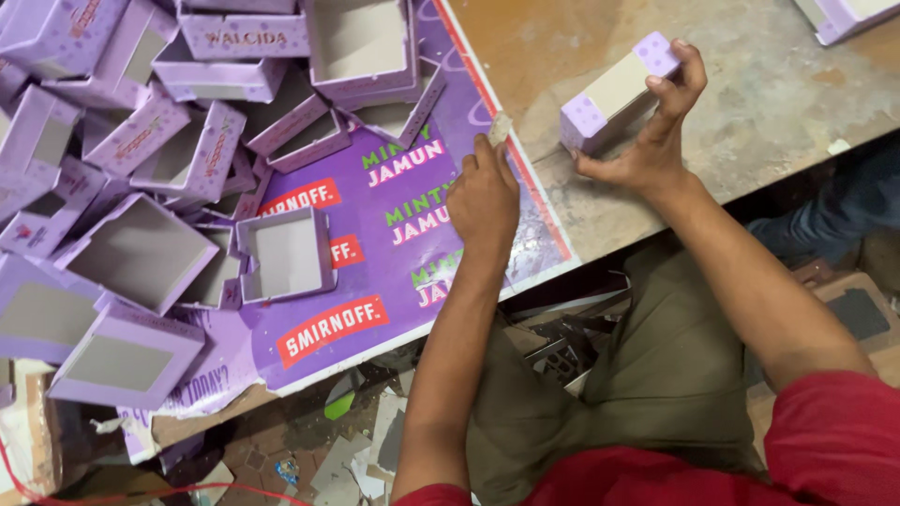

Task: The person assembles small purple cardboard boxes by folding flaps and pressing edges with a wooden stick. They handle multiple boxes one at a time, folding and securing each before setting it aside on the table.

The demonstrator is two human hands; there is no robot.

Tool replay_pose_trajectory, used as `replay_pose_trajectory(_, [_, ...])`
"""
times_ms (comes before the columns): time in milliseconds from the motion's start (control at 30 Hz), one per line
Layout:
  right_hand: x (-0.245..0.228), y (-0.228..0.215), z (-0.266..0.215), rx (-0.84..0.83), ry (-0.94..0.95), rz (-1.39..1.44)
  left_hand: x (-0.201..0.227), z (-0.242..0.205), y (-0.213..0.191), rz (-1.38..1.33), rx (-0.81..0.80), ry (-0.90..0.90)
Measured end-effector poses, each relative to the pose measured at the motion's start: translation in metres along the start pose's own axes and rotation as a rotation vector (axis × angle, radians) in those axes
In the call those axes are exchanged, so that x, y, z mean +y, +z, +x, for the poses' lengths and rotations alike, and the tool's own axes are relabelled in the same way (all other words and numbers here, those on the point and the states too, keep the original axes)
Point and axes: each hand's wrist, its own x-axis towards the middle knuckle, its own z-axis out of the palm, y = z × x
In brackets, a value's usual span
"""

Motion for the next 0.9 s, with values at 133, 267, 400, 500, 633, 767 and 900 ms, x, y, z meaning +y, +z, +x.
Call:
replay_pose_trajectory(133, [0.017,-0.015,-0.007,-0.014,0.01,0.003,0.001,0.001,-0.003,0.009,-0.003,0.01])
replay_pose_trajectory(267, [0.032,-0.019,-0.006,0.039,0.158,-0.115,0.004,0.002,-0.008,0.01,-0.024,0.004])
replay_pose_trajectory(400, [0.043,-0.015,-0.003,0.105,0.443,-0.182,0.006,0.003,-0.011,-0.01,-0.029,0.003])
replay_pose_trajectory(500, [0.051,-0.009,-0.002,-0.037,0.523,-0.407,0.008,0.003,-0.013,-0.009,-0.029,-0.004])
replay_pose_trajectory(633, [0.064,-0.002,-0.008,-0.096,0.572,-0.298,0.01,0.004,-0.016,0.006,-0.061,-0.004])
replay_pose_trajectory(767, [0.097,-0.019,-0.022,0.001,0.734,-0.416,0.011,0.004,-0.017,0.003,-0.061,0.002])
replay_pose_trajectory(900, [0.17,-0.085,-0.027,0.066,0.792,-0.76,0.009,0.005,-0.015,0.056,-0.085,-0.01])
